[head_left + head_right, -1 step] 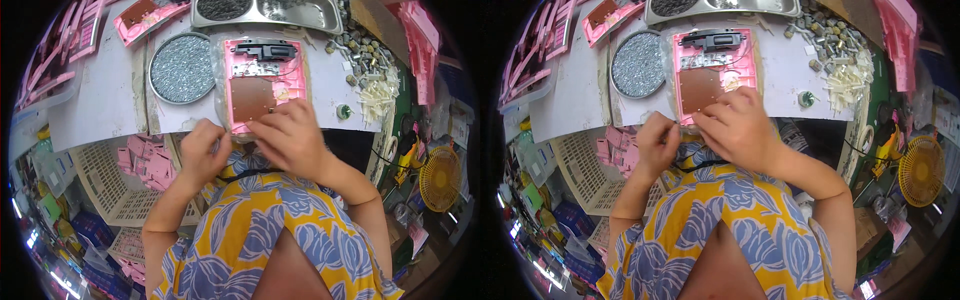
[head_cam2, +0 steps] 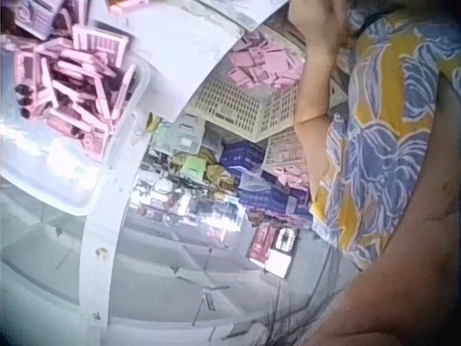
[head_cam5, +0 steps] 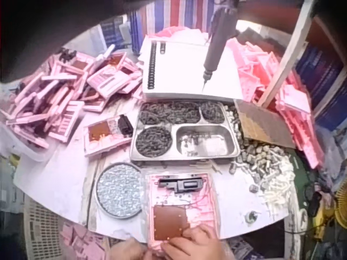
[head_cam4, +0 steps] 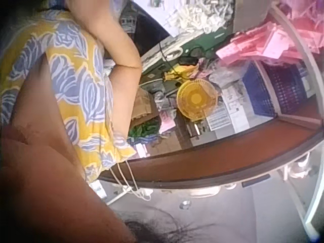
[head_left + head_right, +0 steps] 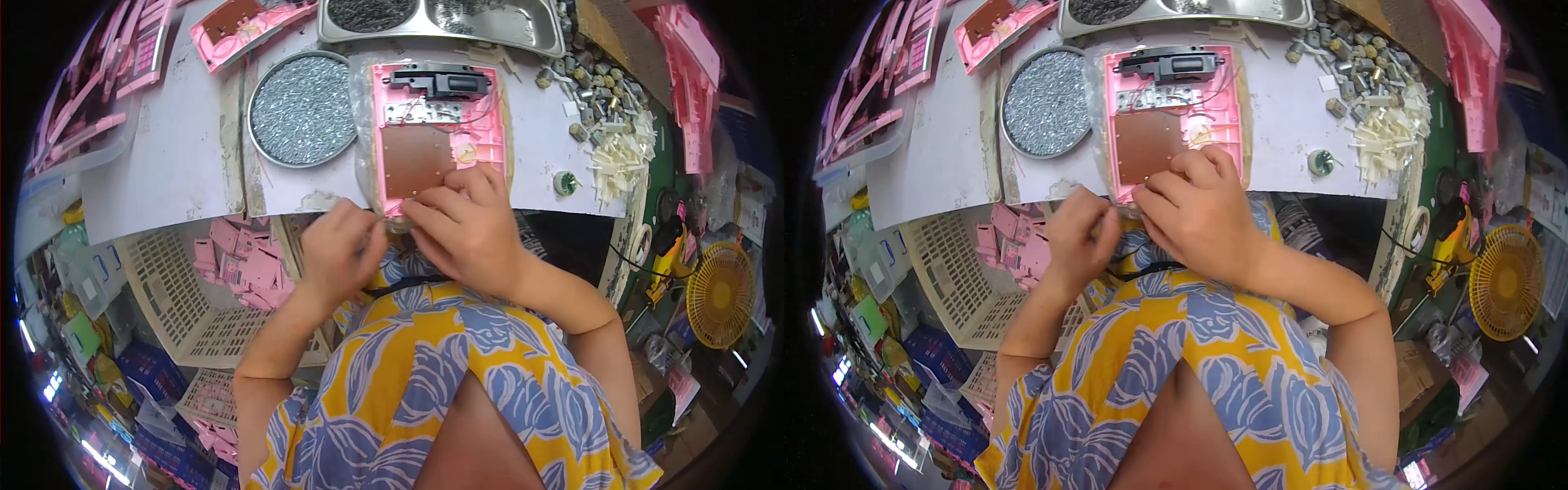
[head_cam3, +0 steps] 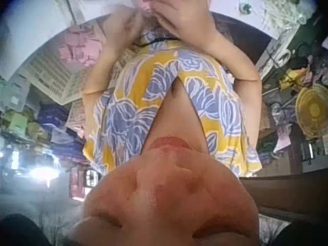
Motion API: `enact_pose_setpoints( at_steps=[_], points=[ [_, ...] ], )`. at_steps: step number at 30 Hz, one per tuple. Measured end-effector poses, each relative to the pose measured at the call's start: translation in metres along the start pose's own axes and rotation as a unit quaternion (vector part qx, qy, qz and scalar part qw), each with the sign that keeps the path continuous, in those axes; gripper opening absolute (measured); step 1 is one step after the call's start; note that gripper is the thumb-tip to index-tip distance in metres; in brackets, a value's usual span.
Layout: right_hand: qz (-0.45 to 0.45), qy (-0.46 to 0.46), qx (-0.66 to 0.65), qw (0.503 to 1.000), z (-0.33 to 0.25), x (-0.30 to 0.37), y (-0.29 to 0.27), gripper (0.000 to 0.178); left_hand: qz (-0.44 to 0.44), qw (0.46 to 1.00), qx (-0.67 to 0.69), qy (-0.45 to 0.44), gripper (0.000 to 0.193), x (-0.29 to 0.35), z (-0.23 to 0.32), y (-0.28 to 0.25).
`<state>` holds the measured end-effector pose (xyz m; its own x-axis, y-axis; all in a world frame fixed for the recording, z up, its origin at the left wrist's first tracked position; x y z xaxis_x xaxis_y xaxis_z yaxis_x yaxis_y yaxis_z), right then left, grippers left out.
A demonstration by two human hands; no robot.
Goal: Assembling internal components, soldering wires, and fastening the casing of pink toy calculators at a workbench.
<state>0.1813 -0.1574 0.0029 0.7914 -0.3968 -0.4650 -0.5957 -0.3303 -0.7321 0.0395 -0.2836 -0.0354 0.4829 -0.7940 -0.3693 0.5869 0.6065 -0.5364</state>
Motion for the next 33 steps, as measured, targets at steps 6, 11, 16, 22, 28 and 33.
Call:
enact_pose_setpoints(
  at_steps=[6,11,16,22,28,33],
  points=[
    [0.028,0.01,0.04,0.999,-0.009,-0.001,0.023,0.022,-0.172,0.984,-0.034,0.025,0.015,0.03,0.009,0.007],
    [0.032,0.016,0.073,0.997,-0.01,0.0,0.024,0.02,-0.178,0.982,0.044,0.048,0.024,-0.023,0.011,-0.017],
    [0.014,-0.016,-0.03,0.999,-0.005,-0.041,-0.01,0.016,-0.111,0.98,0.075,0.147,0.027,-0.032,-0.012,-0.001],
    [0.184,-0.019,-0.119,0.976,0.006,-0.177,-0.012,0.012,-0.13,0.968,0.078,0.202,0.022,-0.042,-0.009,-0.007],
    [0.345,0.061,0.14,0.926,0.177,-0.349,0.002,0.015,-0.166,0.964,0.099,0.184,0.019,-0.053,-0.007,0.003],
    [0.343,-0.042,0.341,0.874,0.231,-0.435,-0.002,0.02,-0.161,0.966,0.108,0.168,0.02,-0.05,-0.007,-0.003]
  ],
)
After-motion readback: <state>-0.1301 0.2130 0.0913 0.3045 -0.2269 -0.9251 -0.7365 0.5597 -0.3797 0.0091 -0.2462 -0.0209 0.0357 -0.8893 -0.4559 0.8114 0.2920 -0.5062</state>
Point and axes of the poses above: each hand's wrist, its own x-axis away from the middle knuckle, its own y-axis out of the palm, z = x × y, the point moved 4 cm from there along -x, towards the middle knuckle, and after that the axes turned 14 degrees about z, right-handed, at the moved point
